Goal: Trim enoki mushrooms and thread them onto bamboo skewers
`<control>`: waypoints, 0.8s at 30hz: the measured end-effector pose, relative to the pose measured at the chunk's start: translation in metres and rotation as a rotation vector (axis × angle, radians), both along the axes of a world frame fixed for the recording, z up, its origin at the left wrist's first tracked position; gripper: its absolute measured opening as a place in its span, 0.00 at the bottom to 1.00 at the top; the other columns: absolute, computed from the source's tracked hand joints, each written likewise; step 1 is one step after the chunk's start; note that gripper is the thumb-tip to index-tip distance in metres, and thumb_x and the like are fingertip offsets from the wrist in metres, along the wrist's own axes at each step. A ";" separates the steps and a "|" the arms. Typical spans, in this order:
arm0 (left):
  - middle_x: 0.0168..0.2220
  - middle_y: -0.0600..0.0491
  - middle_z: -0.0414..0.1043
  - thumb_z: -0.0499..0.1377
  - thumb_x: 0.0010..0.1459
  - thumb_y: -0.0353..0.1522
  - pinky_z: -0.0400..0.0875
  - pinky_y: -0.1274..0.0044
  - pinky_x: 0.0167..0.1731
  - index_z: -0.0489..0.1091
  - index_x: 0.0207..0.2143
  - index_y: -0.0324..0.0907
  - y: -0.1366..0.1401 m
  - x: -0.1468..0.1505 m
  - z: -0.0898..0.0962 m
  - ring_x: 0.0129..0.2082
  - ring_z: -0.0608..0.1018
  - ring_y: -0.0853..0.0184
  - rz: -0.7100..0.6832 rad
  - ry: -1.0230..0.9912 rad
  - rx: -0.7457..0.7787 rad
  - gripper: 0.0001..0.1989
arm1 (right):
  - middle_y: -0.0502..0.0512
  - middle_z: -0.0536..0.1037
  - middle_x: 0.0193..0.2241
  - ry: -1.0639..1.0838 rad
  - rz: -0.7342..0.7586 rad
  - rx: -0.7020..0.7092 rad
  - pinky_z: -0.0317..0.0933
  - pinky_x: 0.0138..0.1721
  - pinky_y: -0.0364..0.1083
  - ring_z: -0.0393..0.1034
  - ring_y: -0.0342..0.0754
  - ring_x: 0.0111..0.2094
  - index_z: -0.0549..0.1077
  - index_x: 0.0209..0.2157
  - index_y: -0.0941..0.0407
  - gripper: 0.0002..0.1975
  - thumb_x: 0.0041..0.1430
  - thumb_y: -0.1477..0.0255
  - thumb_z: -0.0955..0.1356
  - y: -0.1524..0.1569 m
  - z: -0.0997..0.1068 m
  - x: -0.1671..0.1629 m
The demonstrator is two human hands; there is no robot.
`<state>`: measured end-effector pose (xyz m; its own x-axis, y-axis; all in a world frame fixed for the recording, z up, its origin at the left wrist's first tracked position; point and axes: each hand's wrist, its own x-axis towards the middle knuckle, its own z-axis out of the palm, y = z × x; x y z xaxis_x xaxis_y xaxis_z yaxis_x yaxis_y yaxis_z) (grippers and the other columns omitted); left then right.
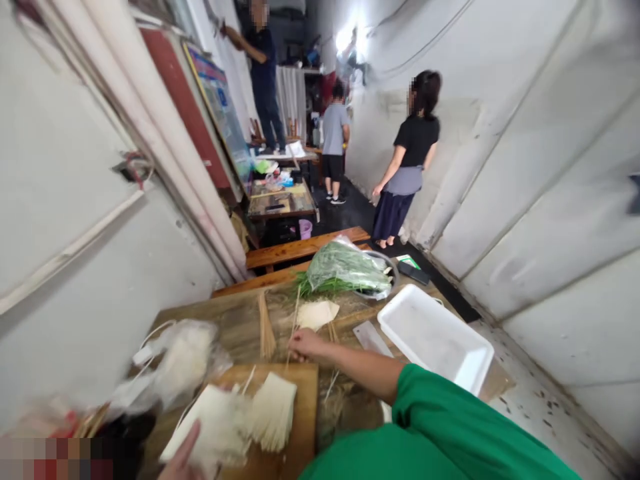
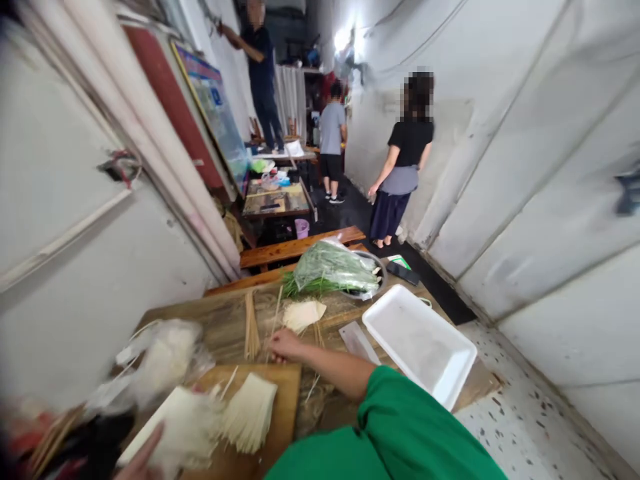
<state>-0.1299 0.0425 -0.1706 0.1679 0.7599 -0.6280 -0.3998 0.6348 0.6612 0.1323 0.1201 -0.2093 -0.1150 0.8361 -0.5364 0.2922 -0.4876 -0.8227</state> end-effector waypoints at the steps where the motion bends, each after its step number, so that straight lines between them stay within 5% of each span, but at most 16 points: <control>1: 0.39 0.48 0.77 0.56 0.53 0.32 0.72 0.68 0.43 0.60 0.56 0.43 -0.003 0.012 0.000 0.41 0.77 0.56 0.023 -0.027 -0.029 0.26 | 0.51 0.72 0.31 0.017 -0.015 0.000 0.65 0.26 0.41 0.67 0.39 0.26 0.68 0.39 0.62 0.10 0.61 0.69 0.63 -0.012 -0.004 0.007; 5: 0.41 0.46 0.77 0.52 0.55 0.25 0.68 0.69 0.47 0.57 0.57 0.39 0.000 0.046 -0.027 0.43 0.76 0.58 0.088 -0.227 -0.016 0.25 | 0.53 0.71 0.34 0.083 -0.092 0.032 0.66 0.28 0.42 0.68 0.41 0.29 0.67 0.43 0.61 0.12 0.62 0.67 0.62 -0.047 -0.027 0.035; 8: 0.37 0.45 0.78 0.52 0.56 0.24 0.67 0.69 0.49 0.60 0.55 0.35 0.002 0.047 -0.055 0.43 0.76 0.59 0.135 -0.221 -0.039 0.23 | 0.53 0.72 0.34 0.151 -0.105 0.066 0.66 0.28 0.42 0.69 0.40 0.28 0.67 0.43 0.61 0.11 0.63 0.69 0.61 -0.064 -0.037 0.043; 11: 0.36 0.46 0.78 0.51 0.56 0.24 0.66 0.68 0.50 0.62 0.53 0.34 0.001 0.041 -0.066 0.43 0.76 0.59 0.124 -0.226 -0.024 0.21 | 0.57 0.72 0.43 0.237 -0.055 0.114 0.67 0.32 0.42 0.71 0.43 0.36 0.66 0.47 0.58 0.13 0.62 0.77 0.58 -0.079 -0.033 0.045; 17: 0.38 0.42 0.77 0.50 0.57 0.24 0.66 0.67 0.49 0.62 0.52 0.31 0.005 0.031 -0.051 0.44 0.76 0.58 0.067 -0.249 0.033 0.20 | 0.58 0.64 0.55 0.375 0.178 0.127 0.68 0.34 0.44 0.71 0.48 0.43 0.63 0.52 0.54 0.26 0.50 0.80 0.64 -0.093 -0.008 0.045; 24: 0.43 0.42 0.75 0.52 0.57 0.28 0.65 0.69 0.50 0.66 0.48 0.32 -0.002 0.043 -0.006 0.45 0.75 0.58 -0.012 -0.301 0.106 0.16 | 0.62 0.75 0.41 0.337 0.236 0.235 0.67 0.35 0.46 0.73 0.46 0.34 0.67 0.44 0.61 0.14 0.58 0.72 0.60 -0.082 0.031 0.041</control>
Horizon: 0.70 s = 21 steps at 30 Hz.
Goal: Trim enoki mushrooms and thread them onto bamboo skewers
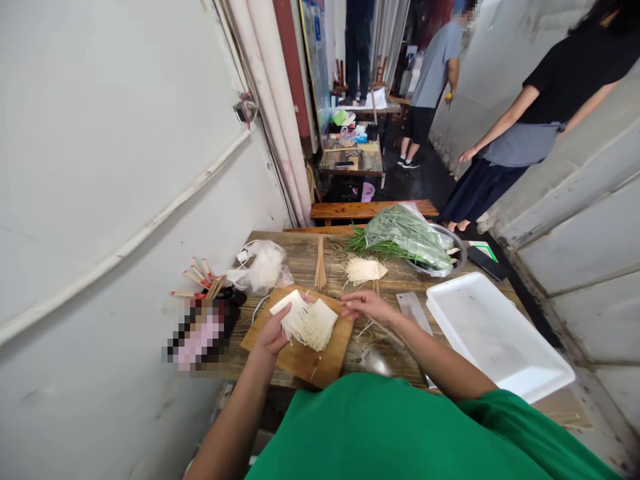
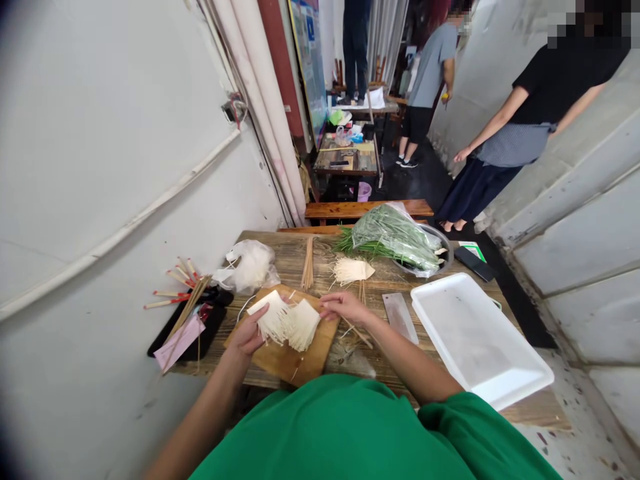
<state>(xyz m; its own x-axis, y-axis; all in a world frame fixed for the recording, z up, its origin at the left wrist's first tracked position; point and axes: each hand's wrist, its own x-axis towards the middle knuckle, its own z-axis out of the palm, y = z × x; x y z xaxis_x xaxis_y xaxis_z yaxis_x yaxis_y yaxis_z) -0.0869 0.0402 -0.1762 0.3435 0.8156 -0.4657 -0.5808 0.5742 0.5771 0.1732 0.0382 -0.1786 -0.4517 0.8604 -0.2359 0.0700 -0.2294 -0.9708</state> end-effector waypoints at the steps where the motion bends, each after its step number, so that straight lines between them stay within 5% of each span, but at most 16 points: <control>1: 0.44 0.41 0.74 0.53 0.57 0.28 0.65 0.69 0.50 0.67 0.47 0.32 -0.003 0.003 0.010 0.46 0.74 0.58 -0.013 -0.008 0.011 0.16 | 0.60 0.76 0.38 -0.012 -0.012 0.038 0.66 0.35 0.46 0.73 0.45 0.32 0.67 0.44 0.60 0.13 0.58 0.72 0.60 0.000 0.009 0.000; 5: 0.46 0.40 0.72 0.53 0.58 0.30 0.63 0.68 0.51 0.66 0.48 0.31 -0.016 0.012 0.055 0.48 0.73 0.56 -0.074 -0.032 0.036 0.17 | 0.54 0.76 0.37 -0.182 0.074 0.375 0.61 0.33 0.43 0.68 0.41 0.24 0.65 0.47 0.55 0.15 0.58 0.73 0.61 -0.009 0.059 0.004; 9: 0.48 0.43 0.72 0.52 0.59 0.31 0.62 0.69 0.52 0.66 0.50 0.34 -0.028 0.022 0.092 0.50 0.71 0.57 -0.093 -0.044 0.143 0.18 | 0.55 0.75 0.36 -0.352 0.110 0.750 0.58 0.33 0.41 0.68 0.43 0.30 0.67 0.48 0.54 0.15 0.60 0.73 0.60 -0.019 0.110 0.000; 13: 0.47 0.43 0.73 0.53 0.58 0.30 0.61 0.69 0.53 0.67 0.50 0.34 -0.032 0.031 0.105 0.50 0.71 0.57 -0.063 -0.011 0.187 0.17 | 0.49 0.67 0.21 -0.279 -0.088 0.640 0.51 0.23 0.38 0.58 0.40 0.22 0.74 0.34 0.58 0.10 0.55 0.67 0.66 -0.013 0.132 -0.017; 16: 0.43 0.42 0.75 0.56 0.56 0.30 0.63 0.66 0.51 0.66 0.50 0.34 -0.032 0.035 0.105 0.47 0.73 0.55 -0.059 0.031 0.147 0.19 | 0.43 0.56 0.16 -0.246 -0.063 0.539 0.47 0.22 0.38 0.52 0.38 0.19 0.76 0.32 0.58 0.12 0.48 0.65 0.70 0.000 0.129 -0.030; 21: 0.42 0.42 0.75 0.58 0.54 0.29 0.66 0.66 0.48 0.67 0.49 0.34 -0.037 0.037 0.105 0.43 0.76 0.55 -0.047 0.020 0.159 0.19 | 0.42 0.54 0.15 -0.198 -0.048 0.410 0.43 0.20 0.38 0.47 0.37 0.18 0.76 0.30 0.61 0.14 0.47 0.63 0.70 0.007 0.126 -0.039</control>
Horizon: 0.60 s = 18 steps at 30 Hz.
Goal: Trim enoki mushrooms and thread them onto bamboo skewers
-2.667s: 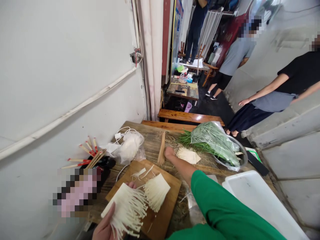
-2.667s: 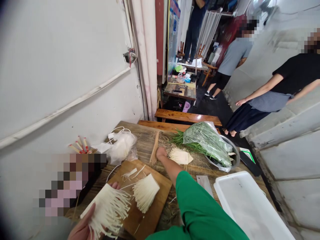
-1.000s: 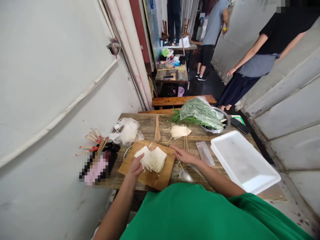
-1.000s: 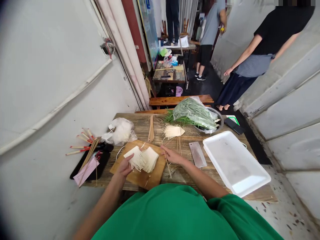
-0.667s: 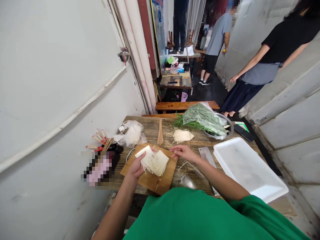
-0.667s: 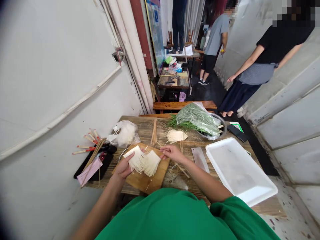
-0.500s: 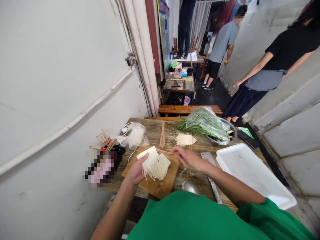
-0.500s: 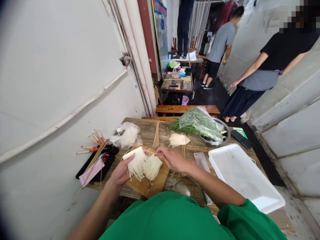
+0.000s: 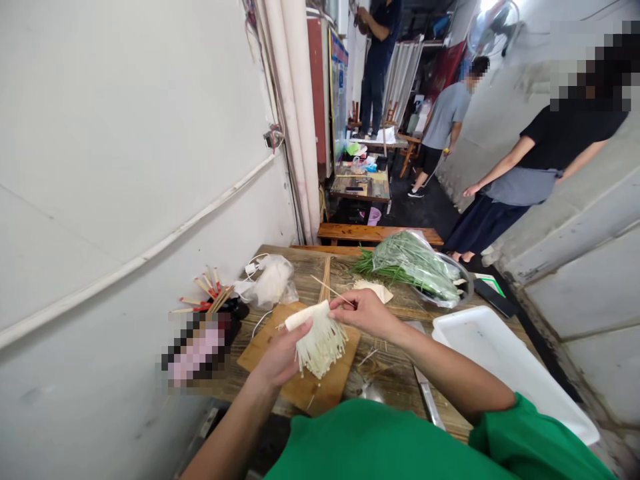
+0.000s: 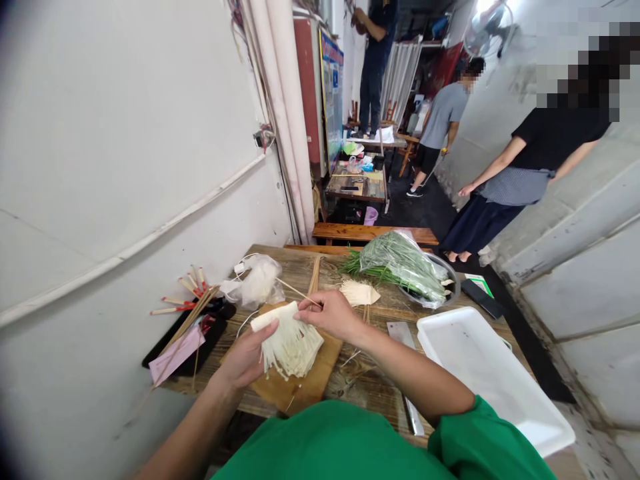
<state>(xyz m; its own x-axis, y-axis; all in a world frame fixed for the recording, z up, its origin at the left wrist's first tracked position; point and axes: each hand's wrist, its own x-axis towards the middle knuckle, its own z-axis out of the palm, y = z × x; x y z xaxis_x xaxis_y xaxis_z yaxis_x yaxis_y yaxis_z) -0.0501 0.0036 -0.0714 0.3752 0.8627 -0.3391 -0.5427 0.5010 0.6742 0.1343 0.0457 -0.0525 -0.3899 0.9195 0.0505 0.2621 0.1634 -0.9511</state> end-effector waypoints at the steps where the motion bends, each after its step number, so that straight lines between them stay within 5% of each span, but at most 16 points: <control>1: 0.41 0.43 0.76 0.59 0.53 0.29 0.67 0.66 0.48 0.67 0.48 0.34 -0.002 0.000 0.001 0.43 0.76 0.55 0.015 0.006 0.004 0.19 | 0.42 0.54 0.14 -0.009 -0.003 -0.017 0.42 0.20 0.38 0.46 0.37 0.18 0.76 0.29 0.61 0.15 0.46 0.62 0.70 -0.001 0.001 0.000; 10: 0.37 0.45 0.77 0.63 0.49 0.29 0.68 0.67 0.45 0.72 0.41 0.35 -0.008 0.005 0.005 0.40 0.77 0.57 0.043 0.041 0.017 0.15 | 0.42 0.53 0.15 0.042 0.116 -0.115 0.39 0.19 0.38 0.45 0.36 0.19 0.72 0.21 0.62 0.19 0.38 0.58 0.73 -0.003 0.011 -0.007; 18: 0.48 0.45 0.72 0.63 0.49 0.34 0.61 0.66 0.52 0.66 0.52 0.40 -0.011 0.003 0.011 0.50 0.71 0.55 -0.073 -0.134 0.153 0.26 | 0.45 0.62 0.17 0.028 0.099 -0.136 0.44 0.21 0.38 0.50 0.37 0.20 0.75 0.22 0.62 0.18 0.40 0.58 0.72 -0.003 0.018 -0.005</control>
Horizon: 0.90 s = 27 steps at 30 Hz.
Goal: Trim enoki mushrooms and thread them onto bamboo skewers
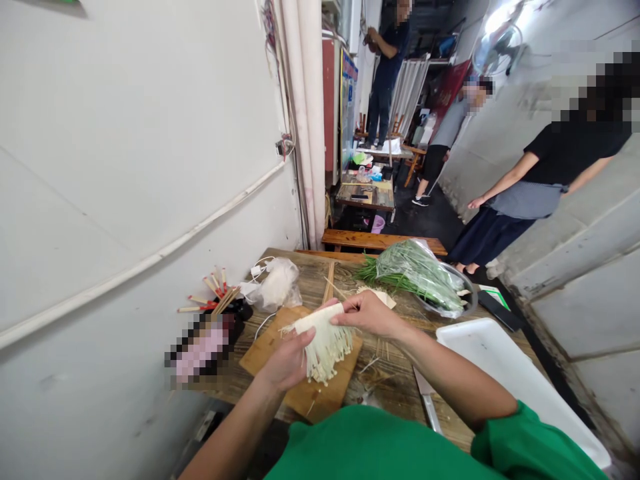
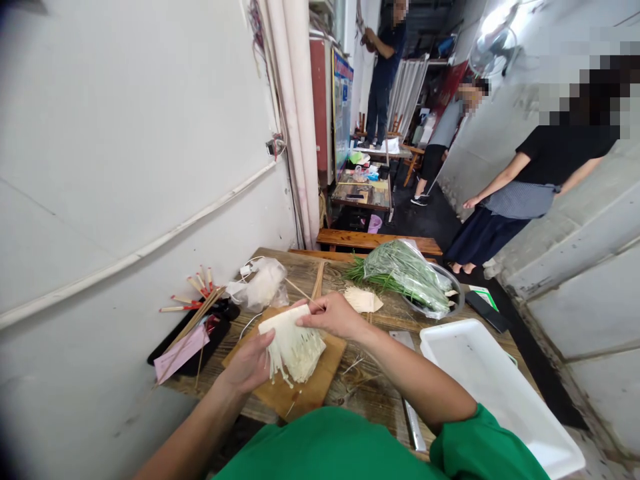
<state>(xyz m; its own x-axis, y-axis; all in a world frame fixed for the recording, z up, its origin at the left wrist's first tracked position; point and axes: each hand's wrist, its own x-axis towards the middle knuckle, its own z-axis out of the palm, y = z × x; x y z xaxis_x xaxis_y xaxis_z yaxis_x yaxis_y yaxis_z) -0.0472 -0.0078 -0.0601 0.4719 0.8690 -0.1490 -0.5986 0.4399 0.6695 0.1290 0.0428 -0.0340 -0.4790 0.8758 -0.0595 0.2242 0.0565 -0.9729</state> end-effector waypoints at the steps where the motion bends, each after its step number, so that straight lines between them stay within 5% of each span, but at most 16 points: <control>1: 0.48 0.45 0.72 0.63 0.49 0.34 0.60 0.66 0.53 0.66 0.51 0.39 -0.001 0.000 0.002 0.50 0.70 0.54 -0.014 0.002 0.009 0.26 | 0.45 0.62 0.16 -0.017 0.001 0.006 0.44 0.21 0.38 0.50 0.37 0.20 0.75 0.22 0.62 0.19 0.40 0.58 0.72 -0.001 0.003 0.001; 9: 0.48 0.47 0.72 0.63 0.49 0.30 0.58 0.72 0.54 0.71 0.47 0.39 -0.008 0.001 0.029 0.53 0.68 0.56 0.140 0.339 0.179 0.21 | 0.44 0.55 0.15 -0.013 0.031 0.089 0.41 0.19 0.38 0.46 0.36 0.19 0.73 0.20 0.61 0.20 0.42 0.56 0.71 -0.014 0.022 0.005; 20: 0.50 0.47 0.70 0.62 0.50 0.31 0.58 0.73 0.52 0.69 0.49 0.41 -0.007 -0.005 0.039 0.51 0.69 0.58 0.035 0.388 0.313 0.22 | 0.45 0.58 0.16 -0.007 0.050 0.162 0.42 0.20 0.39 0.48 0.37 0.19 0.75 0.23 0.62 0.18 0.47 0.59 0.70 -0.020 0.034 0.008; 27: 0.43 0.45 0.75 0.61 0.52 0.31 0.61 0.72 0.50 0.73 0.43 0.36 -0.007 0.003 0.036 0.47 0.72 0.58 0.098 0.321 0.218 0.15 | 0.44 0.54 0.17 -0.100 0.014 0.313 0.45 0.21 0.38 0.49 0.38 0.20 0.71 0.21 0.60 0.15 0.50 0.62 0.69 -0.025 0.035 0.007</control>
<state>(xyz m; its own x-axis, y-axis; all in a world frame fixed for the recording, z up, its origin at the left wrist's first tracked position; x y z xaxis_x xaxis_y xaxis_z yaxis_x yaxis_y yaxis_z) -0.0443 -0.0148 -0.0243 0.3443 0.9352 -0.0829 -0.3759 0.2182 0.9006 0.1361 0.0182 0.0011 -0.4965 0.8524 0.1641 0.3144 0.3528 -0.8813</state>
